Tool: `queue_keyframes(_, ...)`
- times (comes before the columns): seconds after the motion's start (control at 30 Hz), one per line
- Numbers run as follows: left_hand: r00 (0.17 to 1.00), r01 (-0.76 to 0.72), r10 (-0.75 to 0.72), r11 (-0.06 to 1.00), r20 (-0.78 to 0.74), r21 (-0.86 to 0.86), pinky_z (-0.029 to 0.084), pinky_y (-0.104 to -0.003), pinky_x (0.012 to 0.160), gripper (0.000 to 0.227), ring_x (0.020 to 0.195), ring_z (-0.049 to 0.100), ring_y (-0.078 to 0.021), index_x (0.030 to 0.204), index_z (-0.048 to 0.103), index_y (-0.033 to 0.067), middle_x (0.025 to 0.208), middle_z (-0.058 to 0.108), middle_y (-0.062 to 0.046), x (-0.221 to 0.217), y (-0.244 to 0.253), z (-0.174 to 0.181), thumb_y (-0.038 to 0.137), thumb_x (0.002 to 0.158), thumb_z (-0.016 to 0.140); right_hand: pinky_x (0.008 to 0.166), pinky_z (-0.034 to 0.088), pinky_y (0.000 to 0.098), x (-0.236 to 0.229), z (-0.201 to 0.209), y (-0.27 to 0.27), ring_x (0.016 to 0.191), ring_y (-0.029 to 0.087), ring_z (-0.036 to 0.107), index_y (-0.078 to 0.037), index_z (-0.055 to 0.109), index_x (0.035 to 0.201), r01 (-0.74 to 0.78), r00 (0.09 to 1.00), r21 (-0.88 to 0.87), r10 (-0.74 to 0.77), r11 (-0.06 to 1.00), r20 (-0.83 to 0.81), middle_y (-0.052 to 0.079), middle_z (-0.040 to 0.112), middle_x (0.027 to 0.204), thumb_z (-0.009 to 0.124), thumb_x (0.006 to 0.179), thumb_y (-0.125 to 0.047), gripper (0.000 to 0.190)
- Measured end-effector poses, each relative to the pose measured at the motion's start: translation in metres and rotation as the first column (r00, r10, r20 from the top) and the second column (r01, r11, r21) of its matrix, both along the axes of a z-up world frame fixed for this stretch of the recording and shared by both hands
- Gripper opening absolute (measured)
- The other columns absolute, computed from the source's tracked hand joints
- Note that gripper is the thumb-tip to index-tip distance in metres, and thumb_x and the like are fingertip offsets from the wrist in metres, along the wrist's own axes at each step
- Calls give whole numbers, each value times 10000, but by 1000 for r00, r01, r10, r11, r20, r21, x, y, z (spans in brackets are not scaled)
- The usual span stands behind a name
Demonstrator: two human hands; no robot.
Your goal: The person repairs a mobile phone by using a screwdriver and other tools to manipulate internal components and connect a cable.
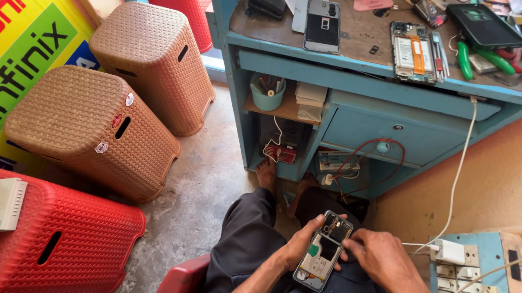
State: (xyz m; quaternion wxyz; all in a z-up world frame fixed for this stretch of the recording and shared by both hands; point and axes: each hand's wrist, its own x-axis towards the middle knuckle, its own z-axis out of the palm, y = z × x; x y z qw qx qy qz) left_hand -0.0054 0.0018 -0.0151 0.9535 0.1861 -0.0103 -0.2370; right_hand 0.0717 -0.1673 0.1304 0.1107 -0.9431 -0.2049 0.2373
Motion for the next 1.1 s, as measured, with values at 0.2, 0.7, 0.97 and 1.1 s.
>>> queue_keyframes(0.2, 1000, -1, 1, 1000, -3, 5, 611, -459, 867, 754, 1044, 699, -304, 1724, 246, 150, 1289, 632, -176, -2, -2, 1, 614, 1137, 334, 776, 570, 490, -1, 1, -4, 868, 405, 725, -98, 783, 987, -89, 995, 114, 83, 990, 56, 179, 762, 887, 702, 802, -307, 291)
queue_keyframes(0.7, 1000, 0, 0, 998, -9, -62, 610, -472, 857, 746, 1029, 695, -331, 1705, 235, 165, 1301, 635, -179, 4, -5, -10, 598, 1113, 369, 748, 558, 477, 1, 12, -7, 898, 407, 714, -77, 770, 988, -113, 993, 160, 109, 981, 32, 200, 745, 902, 700, 873, -263, 230)
queue_keyframes(0.97, 1000, -21, 21, 1000, -6, 15, 620, -445, 842, 724, 1012, 699, -298, 1694, 230, 155, 1257, 643, -185, 4, -2, 4, 584, 1117, 313, 755, 560, 471, -2, 25, -4, 881, 410, 713, -3, 738, 982, -165, 986, 252, 151, 953, 74, 218, 741, 929, 749, 784, -242, 311)
queue_keyframes(1.1, 1000, -9, 9, 1000, 9, 13, 622, -442, 837, 719, 1000, 697, -296, 1693, 223, 158, 1257, 642, -177, 3, -1, 8, 584, 1119, 299, 789, 568, 454, -3, 25, 0, 914, 390, 723, -31, 751, 1023, -59, 998, 158, 59, 986, 1, 208, 749, 926, 723, 855, -245, 273)
